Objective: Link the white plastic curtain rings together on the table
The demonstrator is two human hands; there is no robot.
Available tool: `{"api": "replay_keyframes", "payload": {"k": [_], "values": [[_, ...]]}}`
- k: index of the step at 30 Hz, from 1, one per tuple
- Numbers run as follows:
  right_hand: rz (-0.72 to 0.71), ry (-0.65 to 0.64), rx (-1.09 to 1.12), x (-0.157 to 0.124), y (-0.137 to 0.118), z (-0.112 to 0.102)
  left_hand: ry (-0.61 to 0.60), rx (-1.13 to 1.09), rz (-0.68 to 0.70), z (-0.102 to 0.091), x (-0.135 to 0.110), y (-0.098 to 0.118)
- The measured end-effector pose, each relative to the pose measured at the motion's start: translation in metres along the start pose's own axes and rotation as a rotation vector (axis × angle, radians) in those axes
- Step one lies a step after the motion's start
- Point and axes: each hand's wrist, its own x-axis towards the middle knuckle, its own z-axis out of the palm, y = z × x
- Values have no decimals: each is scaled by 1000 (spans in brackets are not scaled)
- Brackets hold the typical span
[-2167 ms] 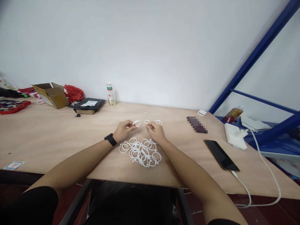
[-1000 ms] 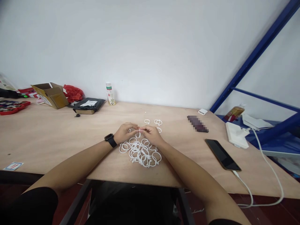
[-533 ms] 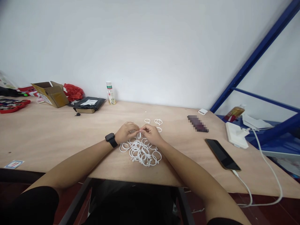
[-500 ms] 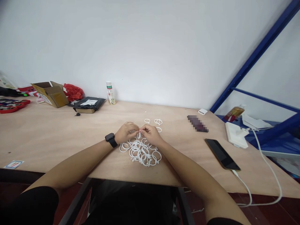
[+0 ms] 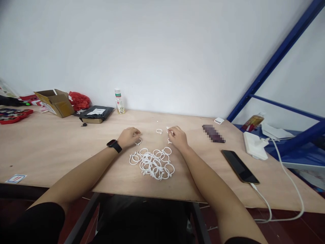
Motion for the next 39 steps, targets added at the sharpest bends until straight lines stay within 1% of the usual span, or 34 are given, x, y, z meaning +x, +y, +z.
{"api": "replay_keyframes", "payload": {"k": [3, 6, 9, 12, 14, 16, 18, 20, 22, 25, 28, 30, 32, 36, 39], "values": [[71, -73, -44, 2, 18, 0, -103, 54, -72, -3, 1, -6], [84, -164, -27, 2, 24, 4, -163, 55, -47, -1, 0, -6], [80, -179, -38, 2, 21, 5, -156, 38, 29, 4, 0, -5], [122, -170, -89, 2, 13, 2, -129, 20, 87, 9, -1, -5], [148, -216, -110, 2, 9, 0, -117, 1, 103, 10, -1, -6], [132, -292, -114, 1, 6, 0, -116, -16, 115, 10, -1, -5], [111, -337, -128, 0, 5, 0, -115, -22, 114, 9, -2, -3], [119, -315, -164, 0, 3, 1, -101, -35, 88, 8, -2, -1], [124, -256, -189, -1, 1, 1, -75, -69, 55, 8, -2, 1], [94, -198, -140, -3, -7, 2, -45, -176, 32, 9, -2, 4], [29, -226, -19, -7, -23, 5, -11, -314, 31, 11, -4, 9], [-33, -286, 52, -11, -36, 9, 18, -373, 28, 12, -6, 16], [-88, -308, 106, -15, -49, 13, 30, -406, 39, 11, -10, 25], [-137, -290, 212, -21, -66, 17, 37, -381, 90, 8, -17, 40], [-108, -277, 243, -23, -70, 18, 29, -350, 134, 9, -19, 43]]}}
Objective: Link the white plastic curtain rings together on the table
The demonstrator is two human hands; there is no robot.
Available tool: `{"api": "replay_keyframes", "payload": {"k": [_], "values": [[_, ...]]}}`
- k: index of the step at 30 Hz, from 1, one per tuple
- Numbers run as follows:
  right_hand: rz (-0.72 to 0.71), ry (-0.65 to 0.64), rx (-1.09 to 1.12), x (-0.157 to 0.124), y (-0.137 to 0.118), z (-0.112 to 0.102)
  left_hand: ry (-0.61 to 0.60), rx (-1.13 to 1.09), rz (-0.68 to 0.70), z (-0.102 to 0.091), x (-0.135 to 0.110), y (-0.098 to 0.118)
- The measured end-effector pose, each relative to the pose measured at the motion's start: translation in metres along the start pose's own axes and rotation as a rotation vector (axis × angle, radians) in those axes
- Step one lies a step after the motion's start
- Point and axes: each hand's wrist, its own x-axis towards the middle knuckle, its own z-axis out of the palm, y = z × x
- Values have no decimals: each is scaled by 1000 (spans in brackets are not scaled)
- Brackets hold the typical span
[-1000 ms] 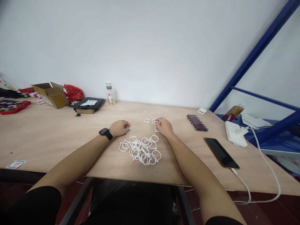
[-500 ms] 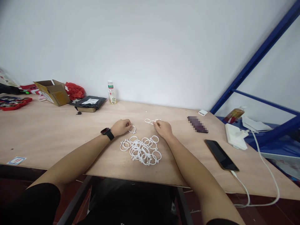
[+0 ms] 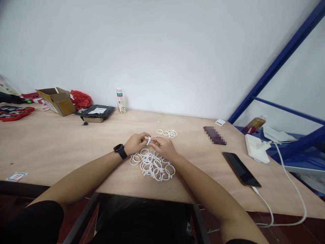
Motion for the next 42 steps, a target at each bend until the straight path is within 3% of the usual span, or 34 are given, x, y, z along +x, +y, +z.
{"api": "replay_keyframes", "payload": {"k": [11, 17, 33, 38, 42], "values": [[23, 72, 56, 0, -1, -2, -62, 8, 119, -4, -2, 1], [22, 48, 64, 0, 2, -1, -54, 21, 125, -7, 0, 1], [2, -68, 113, -1, -8, -5, -171, -24, 180, -8, -1, 5], [-14, 16, 64, 0, -6, -3, -102, -60, 133, -7, 2, 1], [5, 157, -55, 3, 13, -5, -59, -66, 116, -9, 5, -9]]}}
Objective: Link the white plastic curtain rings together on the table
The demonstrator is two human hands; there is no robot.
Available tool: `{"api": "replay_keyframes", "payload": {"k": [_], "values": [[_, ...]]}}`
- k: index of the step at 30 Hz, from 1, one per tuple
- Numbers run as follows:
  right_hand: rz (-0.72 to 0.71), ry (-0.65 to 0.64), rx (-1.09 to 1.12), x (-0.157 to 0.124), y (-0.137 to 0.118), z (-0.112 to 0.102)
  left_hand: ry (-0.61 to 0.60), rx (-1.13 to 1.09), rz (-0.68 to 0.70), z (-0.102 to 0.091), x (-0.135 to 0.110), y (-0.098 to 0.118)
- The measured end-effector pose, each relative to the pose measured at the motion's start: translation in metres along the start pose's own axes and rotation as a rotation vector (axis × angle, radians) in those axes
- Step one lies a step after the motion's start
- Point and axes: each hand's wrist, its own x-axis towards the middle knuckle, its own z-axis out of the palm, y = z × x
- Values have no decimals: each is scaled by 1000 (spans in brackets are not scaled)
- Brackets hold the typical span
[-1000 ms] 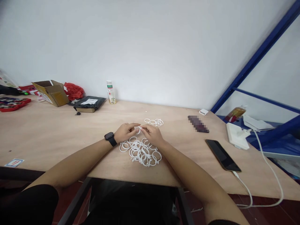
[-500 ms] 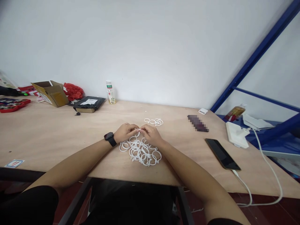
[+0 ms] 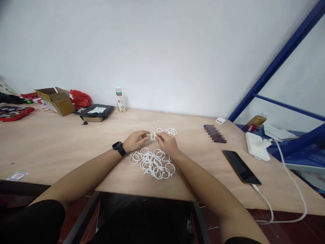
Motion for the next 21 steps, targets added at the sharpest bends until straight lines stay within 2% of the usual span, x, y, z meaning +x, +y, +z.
{"api": "replay_keyframes", "payload": {"k": [3, 5, 10, 13, 18, 21], "values": [[61, 102, -107, 4, 22, -6, -103, 37, 138, -3, 0, -9], [127, 125, -190, 7, 38, -12, -192, 52, 208, -2, -1, -14], [241, 1, -276, 10, 59, -19, -264, 116, 225, 5, -1, -18], [204, -25, -227, 8, 52, -14, -222, 170, 169, 7, 0, -15], [2, -136, -115, 2, 19, -2, -11, 124, -66, 4, 1, -10], [-79, -197, -49, -1, 3, 2, 66, 55, -72, 3, 1, -7]]}}
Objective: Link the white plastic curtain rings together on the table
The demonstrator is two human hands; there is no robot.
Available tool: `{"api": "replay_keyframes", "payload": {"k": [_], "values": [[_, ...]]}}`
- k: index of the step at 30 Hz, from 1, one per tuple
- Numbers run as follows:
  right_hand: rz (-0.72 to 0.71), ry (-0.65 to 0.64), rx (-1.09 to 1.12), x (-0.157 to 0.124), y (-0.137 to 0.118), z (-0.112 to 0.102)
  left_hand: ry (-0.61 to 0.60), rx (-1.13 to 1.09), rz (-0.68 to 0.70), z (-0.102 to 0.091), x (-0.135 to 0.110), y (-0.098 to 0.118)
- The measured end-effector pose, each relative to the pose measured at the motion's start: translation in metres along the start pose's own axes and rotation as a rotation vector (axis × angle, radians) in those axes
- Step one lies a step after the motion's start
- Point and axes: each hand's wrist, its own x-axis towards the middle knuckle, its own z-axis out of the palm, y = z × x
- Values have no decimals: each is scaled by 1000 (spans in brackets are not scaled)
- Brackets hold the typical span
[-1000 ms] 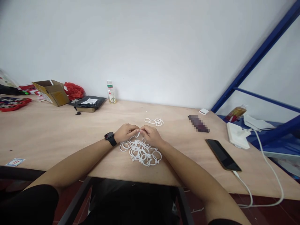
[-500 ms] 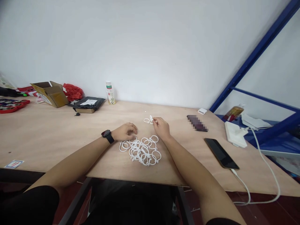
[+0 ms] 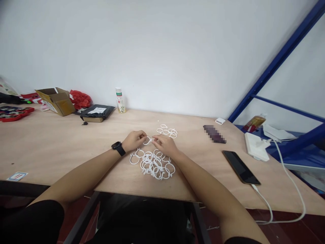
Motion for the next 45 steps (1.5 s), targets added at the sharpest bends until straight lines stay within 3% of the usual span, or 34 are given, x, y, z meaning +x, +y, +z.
{"api": "replay_keyframes", "payload": {"k": [14, 23, 33, 45], "values": [[-34, 63, 39, -1, -2, 4, 4, -14, 219, 0, -2, 10], [-136, 20, -18, 0, -8, 1, 85, -11, 204, 2, -2, 9], [-119, -39, -48, -2, -11, -1, 12, 20, 165, 0, -1, 9], [-118, -39, -52, -1, -6, -1, 24, -11, 185, 3, -2, 9]]}}
